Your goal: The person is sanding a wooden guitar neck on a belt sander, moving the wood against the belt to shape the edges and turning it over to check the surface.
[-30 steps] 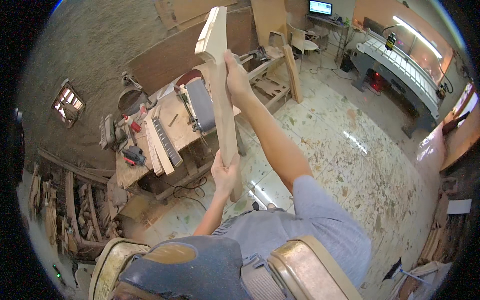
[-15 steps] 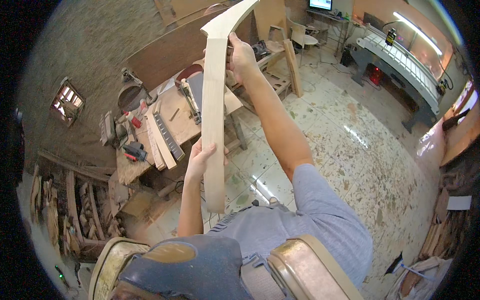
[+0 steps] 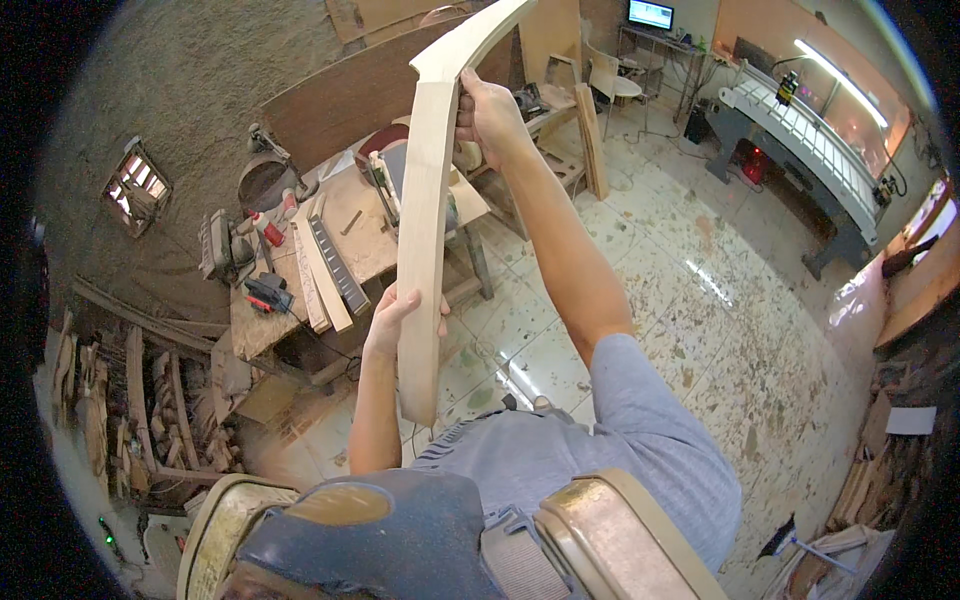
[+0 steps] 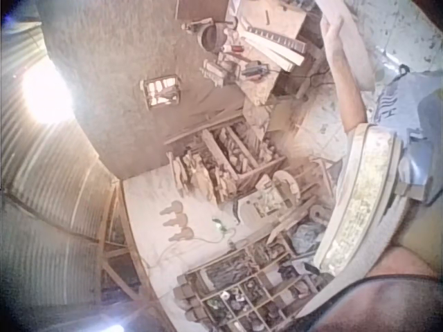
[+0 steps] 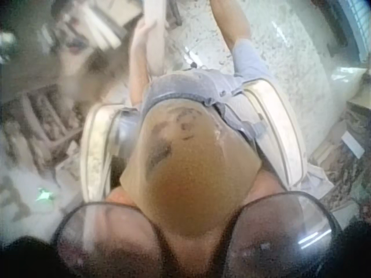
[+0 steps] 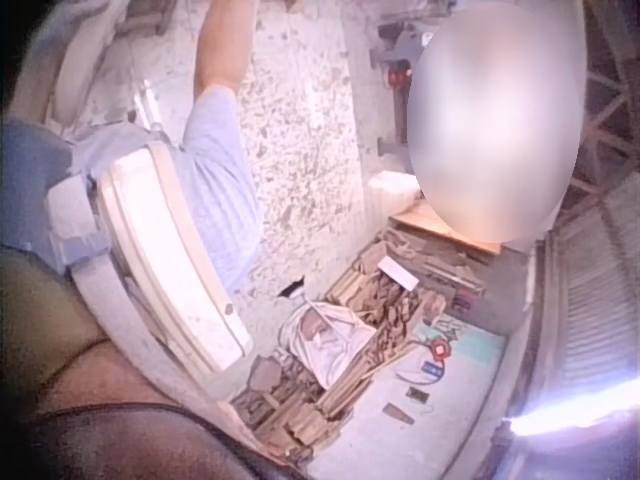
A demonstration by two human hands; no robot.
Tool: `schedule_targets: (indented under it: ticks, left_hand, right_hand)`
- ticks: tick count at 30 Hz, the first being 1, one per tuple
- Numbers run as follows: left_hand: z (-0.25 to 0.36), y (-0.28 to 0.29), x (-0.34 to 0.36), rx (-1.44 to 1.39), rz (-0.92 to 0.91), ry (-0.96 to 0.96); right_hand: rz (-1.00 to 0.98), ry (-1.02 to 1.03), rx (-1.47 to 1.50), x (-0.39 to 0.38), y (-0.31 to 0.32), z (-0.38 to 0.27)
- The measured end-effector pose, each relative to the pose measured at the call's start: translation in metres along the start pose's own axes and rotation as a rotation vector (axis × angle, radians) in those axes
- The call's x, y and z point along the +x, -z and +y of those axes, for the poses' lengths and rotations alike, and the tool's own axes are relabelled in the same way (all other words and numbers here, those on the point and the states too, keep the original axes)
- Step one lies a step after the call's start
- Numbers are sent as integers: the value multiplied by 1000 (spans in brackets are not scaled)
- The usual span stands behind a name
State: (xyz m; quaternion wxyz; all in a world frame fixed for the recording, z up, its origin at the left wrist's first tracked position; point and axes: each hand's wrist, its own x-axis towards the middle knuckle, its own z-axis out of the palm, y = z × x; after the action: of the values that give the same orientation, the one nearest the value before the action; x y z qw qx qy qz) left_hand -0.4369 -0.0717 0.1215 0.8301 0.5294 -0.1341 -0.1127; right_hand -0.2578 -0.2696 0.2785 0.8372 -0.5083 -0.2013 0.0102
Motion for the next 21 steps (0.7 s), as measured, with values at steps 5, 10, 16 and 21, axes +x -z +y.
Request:
schedule_targets:
  ticks: [5,10,16,21]
  left_hand:
    - [-3,4,0,-21,-24,-3]
    - [0,4,-5,-64,18,25]
    - [-8,12,-10,-168,-12,27]
    - [-18,19,-16,-239,-13,46]
  right_hand:
    - [21,8,-45,-1,2,4]
    - [-6,19,-53,-1,4,4]
    - [-66,14,-73,-5,5,0]
    - [-68,-4,-119,-13,-1,-1]
